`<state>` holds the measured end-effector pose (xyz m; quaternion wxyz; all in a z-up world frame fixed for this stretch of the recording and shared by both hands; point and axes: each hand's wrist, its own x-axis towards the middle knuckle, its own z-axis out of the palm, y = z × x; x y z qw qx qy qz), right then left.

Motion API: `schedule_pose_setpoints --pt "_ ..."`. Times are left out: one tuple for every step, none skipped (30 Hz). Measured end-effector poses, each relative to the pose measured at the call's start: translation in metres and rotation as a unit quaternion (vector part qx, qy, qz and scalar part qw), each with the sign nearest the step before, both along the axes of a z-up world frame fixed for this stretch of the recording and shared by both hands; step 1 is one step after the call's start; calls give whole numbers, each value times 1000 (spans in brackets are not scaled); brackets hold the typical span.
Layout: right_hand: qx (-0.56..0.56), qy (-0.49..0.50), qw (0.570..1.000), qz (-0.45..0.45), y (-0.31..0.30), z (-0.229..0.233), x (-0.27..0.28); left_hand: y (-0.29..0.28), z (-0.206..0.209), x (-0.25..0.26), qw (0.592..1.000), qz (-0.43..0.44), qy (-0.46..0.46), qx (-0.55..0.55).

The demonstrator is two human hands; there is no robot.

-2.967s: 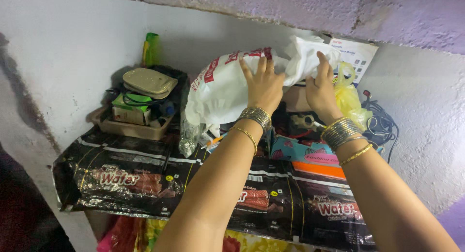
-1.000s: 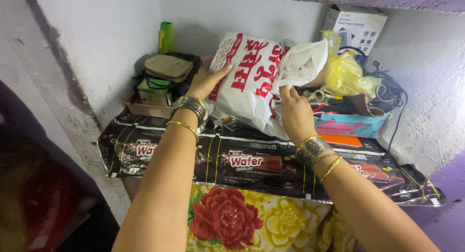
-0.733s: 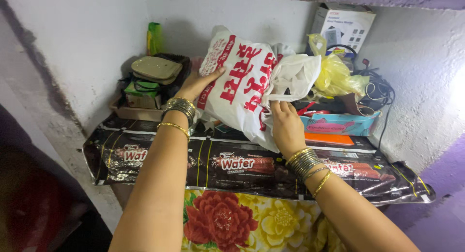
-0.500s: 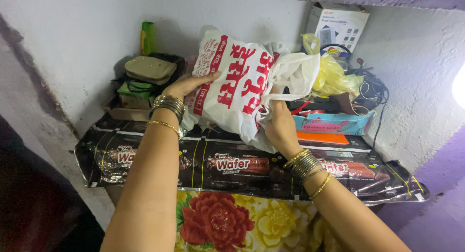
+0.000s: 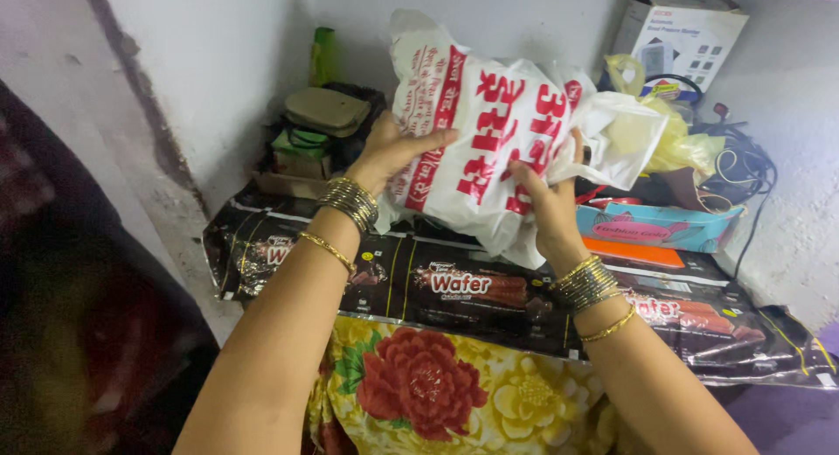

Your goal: The person clears a bedroom shelf by removing various items including a plastic bag, a small box, a hairbrush, a comb, a container, and a basket, placing them on a nearby table. The person then rearranges remaining items on the shelf, including a black case, a plastic bottle, and an orange folder.

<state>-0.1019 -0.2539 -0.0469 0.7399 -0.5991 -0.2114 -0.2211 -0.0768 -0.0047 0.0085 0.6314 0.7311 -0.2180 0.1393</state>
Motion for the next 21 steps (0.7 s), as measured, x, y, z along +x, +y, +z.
schedule_pose_setpoints --pt "28 7 1000 -8 2 -1 -3 -2 5 -7 999 24 -13 20" --pt "63 14 998 7 2 -2 -6 -4 9 -14 998 49 -26 41" --pt "99 21 995 23 2 -1 -9 -6 13 -20 994 75 -29 69" --pt "135 28 990 38 3 1 -12 -8 17 -26 990 100 -32 98" --pt "149 34 987 53 3 5 -17 -11 20 -32 984 125 -35 126" --pt "163 40 984 67 1 10 -23 -12 22 -38 973 164 -97 127" --pt "176 44 980 81 2 17 -28 -14 24 -43 958 201 -161 127" --pt "168 32 983 73 4 23 -34 -14 25 -50 937 235 -225 129" --pt "159 20 985 64 1 31 -42 -13 26 -56 956 200 -187 106" --pt "150 8 987 54 2 39 -49 -11 29 -62 972 163 -148 82" --pt "145 14 987 65 3 46 -57 -10 30 -70 985 122 -108 60" --pt "140 19 987 76 3 54 -65 -6 31 -79 982 137 -120 51" --pt "134 24 987 86 5 60 -73 -2 33 -88 979 150 -132 40" --pt "134 22 987 87 8 64 -82 2 33 -99 975 164 -144 30" --pt "135 20 986 91 13 67 -91 6 34 -111 980 136 -142 15" --pt "137 18 986 95 17 68 -102 11 34 -125 984 109 -140 0" --pt "130 22 987 94 23 69 -112 17 33 -139 987 83 -138 -15" --pt "124 26 988 92 29 70 -122 22 33 -154 987 102 -125 -14" --pt "118 29 988 92 35 72 -131 28 34 -167 986 121 -114 -12" --pt "118 28 988 99 43 72 -140 34 36 -180 985 140 -103 -11" --pt "119 28 987 106 51 70 -148 40 36 -193 984 165 -72 8"
